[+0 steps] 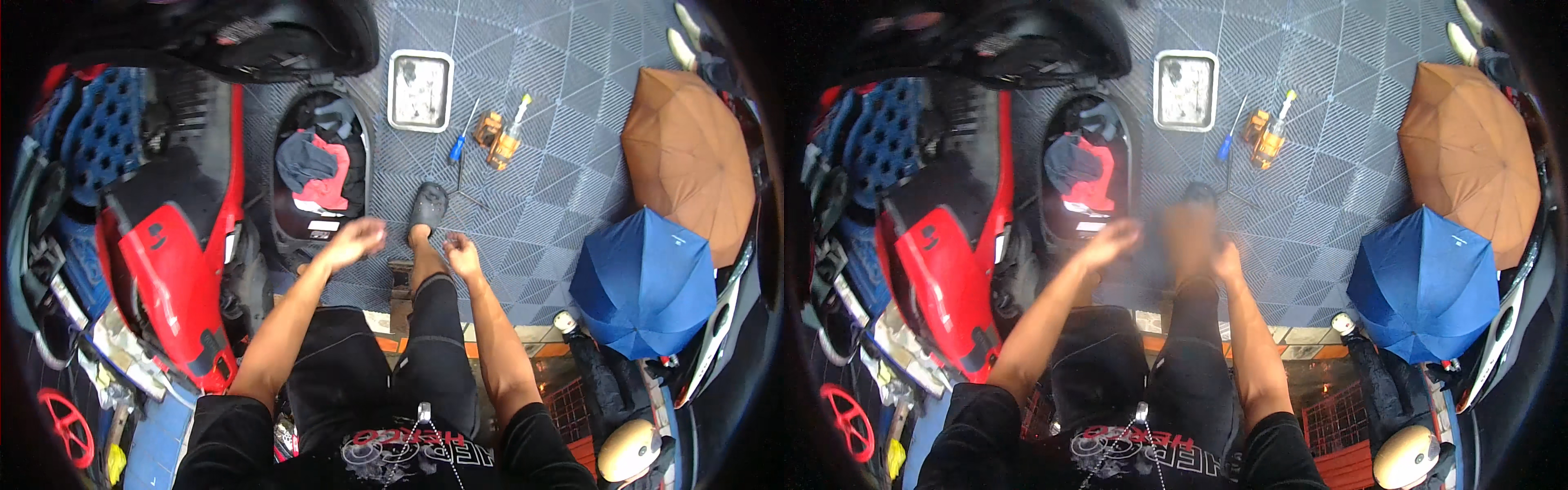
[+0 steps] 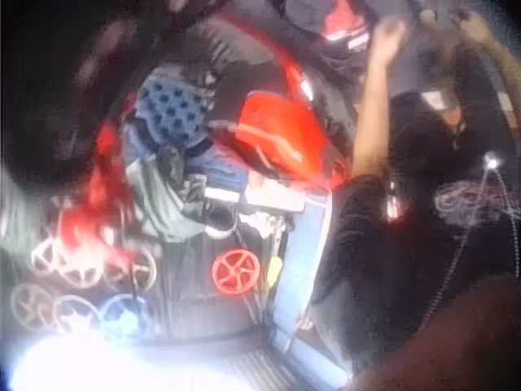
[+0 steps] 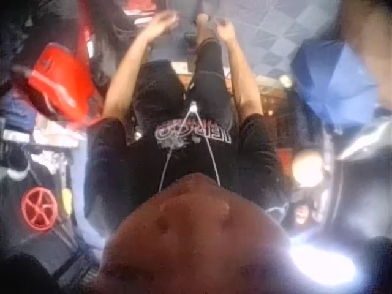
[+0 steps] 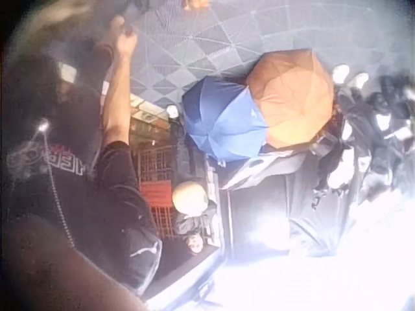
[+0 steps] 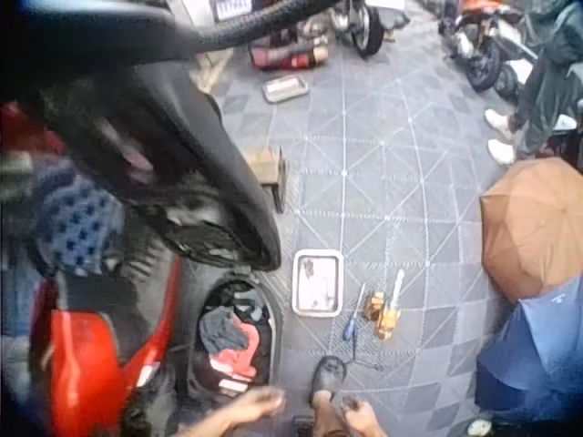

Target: The person uses a screwdriver to loosen and remove screws from the inner plastic base of a red motorcycle seat, then reaches into the storage compartment to handle a cloth and a long black rod.

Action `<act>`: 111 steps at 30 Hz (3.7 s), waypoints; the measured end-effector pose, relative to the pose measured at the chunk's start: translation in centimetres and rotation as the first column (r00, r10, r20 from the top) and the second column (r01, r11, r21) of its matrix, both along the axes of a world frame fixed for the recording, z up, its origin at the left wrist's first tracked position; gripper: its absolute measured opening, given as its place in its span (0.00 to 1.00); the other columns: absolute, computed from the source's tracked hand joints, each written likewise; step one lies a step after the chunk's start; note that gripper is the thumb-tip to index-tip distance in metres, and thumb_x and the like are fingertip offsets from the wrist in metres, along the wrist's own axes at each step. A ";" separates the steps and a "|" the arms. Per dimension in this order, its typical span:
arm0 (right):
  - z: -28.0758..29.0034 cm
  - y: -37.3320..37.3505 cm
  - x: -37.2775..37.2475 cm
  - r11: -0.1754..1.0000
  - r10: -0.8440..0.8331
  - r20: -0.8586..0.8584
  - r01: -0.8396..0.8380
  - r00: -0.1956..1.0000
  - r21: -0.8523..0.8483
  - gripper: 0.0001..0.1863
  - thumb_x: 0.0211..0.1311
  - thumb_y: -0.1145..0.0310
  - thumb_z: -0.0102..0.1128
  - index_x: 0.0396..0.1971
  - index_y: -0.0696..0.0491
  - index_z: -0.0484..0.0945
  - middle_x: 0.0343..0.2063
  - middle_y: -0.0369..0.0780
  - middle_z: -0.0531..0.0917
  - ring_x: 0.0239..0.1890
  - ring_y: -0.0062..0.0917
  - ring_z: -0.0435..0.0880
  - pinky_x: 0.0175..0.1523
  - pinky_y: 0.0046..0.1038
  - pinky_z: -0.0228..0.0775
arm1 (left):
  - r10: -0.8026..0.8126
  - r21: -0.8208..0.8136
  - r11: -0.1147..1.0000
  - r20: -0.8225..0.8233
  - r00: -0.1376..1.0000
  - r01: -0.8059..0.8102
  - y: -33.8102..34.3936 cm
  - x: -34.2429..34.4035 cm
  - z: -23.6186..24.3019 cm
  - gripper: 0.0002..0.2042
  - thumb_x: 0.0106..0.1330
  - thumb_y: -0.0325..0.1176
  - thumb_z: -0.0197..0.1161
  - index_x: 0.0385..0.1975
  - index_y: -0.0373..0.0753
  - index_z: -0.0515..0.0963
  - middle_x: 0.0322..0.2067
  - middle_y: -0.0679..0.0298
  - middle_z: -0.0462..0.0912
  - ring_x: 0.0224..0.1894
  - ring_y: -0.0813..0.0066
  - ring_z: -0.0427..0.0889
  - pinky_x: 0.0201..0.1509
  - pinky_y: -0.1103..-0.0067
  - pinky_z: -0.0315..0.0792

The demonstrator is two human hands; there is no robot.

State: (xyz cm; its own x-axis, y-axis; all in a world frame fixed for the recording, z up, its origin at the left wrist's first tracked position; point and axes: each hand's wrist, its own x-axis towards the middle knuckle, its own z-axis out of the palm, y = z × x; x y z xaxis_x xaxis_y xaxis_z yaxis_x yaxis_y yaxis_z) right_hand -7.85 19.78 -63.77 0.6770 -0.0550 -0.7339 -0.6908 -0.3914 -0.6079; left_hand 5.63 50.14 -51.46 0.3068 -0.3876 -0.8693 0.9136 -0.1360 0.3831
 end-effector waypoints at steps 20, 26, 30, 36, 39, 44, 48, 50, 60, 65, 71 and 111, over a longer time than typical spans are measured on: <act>46.2 13.0 18.6 0.742 0.670 0.198 -0.657 0.715 -0.138 0.20 0.61 0.62 0.61 0.49 0.60 0.77 0.42 0.51 0.84 0.48 0.37 0.83 0.55 0.33 0.72 | 0.470 0.368 0.466 0.668 0.577 -0.805 26.9 -34.1 33.1 0.06 0.57 0.21 0.60 0.33 0.36 0.75 0.28 0.66 0.77 0.31 0.78 0.76 0.36 0.80 0.71; 63.2 29.9 28.6 0.831 0.548 0.631 -0.441 0.549 -0.337 0.16 0.59 0.65 0.64 0.45 0.56 0.79 0.31 0.41 0.83 0.35 0.28 0.82 0.45 0.30 0.73 | 0.576 0.298 0.340 0.684 0.448 -0.892 34.6 -29.8 34.3 0.05 0.60 0.27 0.63 0.33 0.38 0.76 0.27 0.69 0.77 0.30 0.81 0.76 0.36 0.82 0.70; 63.9 32.6 35.4 0.784 0.616 0.649 -0.267 0.447 -0.560 0.16 0.52 0.67 0.68 0.42 0.55 0.80 0.29 0.40 0.83 0.33 0.28 0.83 0.41 0.31 0.74 | 0.296 0.458 0.393 0.758 0.581 -0.797 37.7 -24.5 34.9 0.09 0.59 0.32 0.66 0.34 0.35 0.78 0.33 0.59 0.82 0.36 0.71 0.82 0.41 0.75 0.75; 61.4 29.5 42.0 0.585 0.706 0.409 -0.153 0.578 -0.796 0.25 0.48 0.63 0.70 0.48 0.54 0.76 0.40 0.47 0.84 0.43 0.39 0.83 0.50 0.36 0.73 | 0.163 0.586 0.469 0.678 0.717 -0.661 41.5 -18.1 34.3 0.11 0.58 0.33 0.66 0.38 0.38 0.77 0.36 0.59 0.83 0.39 0.67 0.82 0.44 0.72 0.75; 61.3 30.3 42.8 0.577 0.694 0.370 -0.169 0.617 -0.799 0.28 0.47 0.61 0.71 0.50 0.54 0.76 0.41 0.50 0.83 0.45 0.41 0.83 0.51 0.37 0.72 | 0.220 0.565 0.510 0.644 0.733 -0.649 42.8 -16.5 31.2 0.14 0.55 0.35 0.68 0.39 0.37 0.79 0.36 0.57 0.81 0.40 0.63 0.82 0.46 0.71 0.76; 61.8 30.2 43.2 0.561 0.700 0.329 -0.203 0.634 -0.802 0.32 0.45 0.59 0.72 0.52 0.56 0.75 0.44 0.53 0.82 0.47 0.44 0.81 0.54 0.38 0.71 | 0.099 0.608 0.608 0.580 0.809 -0.510 42.7 -12.2 29.3 0.20 0.56 0.41 0.68 0.46 0.40 0.77 0.45 0.54 0.81 0.53 0.57 0.78 0.57 0.67 0.72; 61.4 27.4 45.3 0.544 0.722 0.338 -0.194 0.603 -0.816 0.36 0.43 0.58 0.73 0.53 0.58 0.73 0.49 0.58 0.77 0.53 0.48 0.77 0.57 0.39 0.69 | -0.002 0.701 0.563 0.531 0.848 -0.437 40.5 -9.3 30.6 0.18 0.55 0.39 0.67 0.45 0.41 0.77 0.45 0.53 0.78 0.51 0.53 0.76 0.56 0.65 0.71; 60.4 25.9 47.0 0.499 0.758 0.344 -0.153 0.554 -0.853 0.38 0.43 0.57 0.74 0.55 0.59 0.72 0.51 0.59 0.75 0.55 0.49 0.74 0.59 0.40 0.67 | -0.099 0.732 0.472 0.598 0.795 -0.492 38.8 -8.6 31.6 0.17 0.55 0.37 0.67 0.43 0.40 0.77 0.44 0.53 0.77 0.50 0.52 0.76 0.55 0.64 0.71; 54.2 26.2 55.8 0.495 0.829 0.275 -0.410 0.487 -0.766 0.52 0.36 0.59 0.75 0.67 0.52 0.60 0.60 0.52 0.70 0.61 0.43 0.72 0.65 0.37 0.66 | 0.047 0.657 0.550 0.593 0.804 -0.516 27.4 -8.5 31.4 0.14 0.53 0.34 0.70 0.38 0.37 0.79 0.39 0.56 0.79 0.37 0.65 0.80 0.45 0.71 0.75; 54.7 26.1 56.8 0.519 0.836 0.321 -0.454 0.444 -0.724 0.38 0.42 0.70 0.61 0.59 0.58 0.66 0.48 0.55 0.78 0.54 0.48 0.77 0.59 0.39 0.69 | 0.213 0.679 0.521 0.484 0.849 -0.517 22.1 -9.4 31.2 0.15 0.54 0.36 0.70 0.38 0.36 0.80 0.36 0.56 0.80 0.37 0.67 0.80 0.45 0.72 0.75; 54.9 26.7 56.0 0.451 0.892 0.349 -0.511 0.287 -0.732 0.32 0.42 0.69 0.58 0.52 0.66 0.69 0.47 0.61 0.77 0.52 0.52 0.76 0.58 0.41 0.69 | 0.361 0.704 0.426 0.444 0.820 -0.568 18.8 -12.1 28.5 0.15 0.56 0.38 0.69 0.38 0.35 0.80 0.37 0.54 0.84 0.42 0.63 0.83 0.48 0.73 0.75; 57.7 19.0 58.5 0.554 0.825 0.324 -0.553 0.462 -0.622 0.42 0.51 0.71 0.65 0.67 0.59 0.56 0.60 0.44 0.68 0.61 0.30 0.66 0.67 0.31 0.51 | 0.760 0.756 0.479 -0.102 0.642 -0.447 11.6 -15.4 -14.5 0.32 0.59 0.57 0.60 0.48 0.30 0.77 0.49 0.44 0.80 0.56 0.51 0.77 0.63 0.67 0.64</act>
State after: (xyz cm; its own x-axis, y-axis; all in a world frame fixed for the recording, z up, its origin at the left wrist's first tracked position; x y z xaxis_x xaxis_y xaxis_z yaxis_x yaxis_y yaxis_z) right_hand 50.68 38.82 -6.11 0.8522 0.4487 -0.2690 0.3186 -0.8529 -0.4136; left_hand -9.74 61.78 -65.97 -0.1710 0.4298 -0.8866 0.8862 0.4603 0.0522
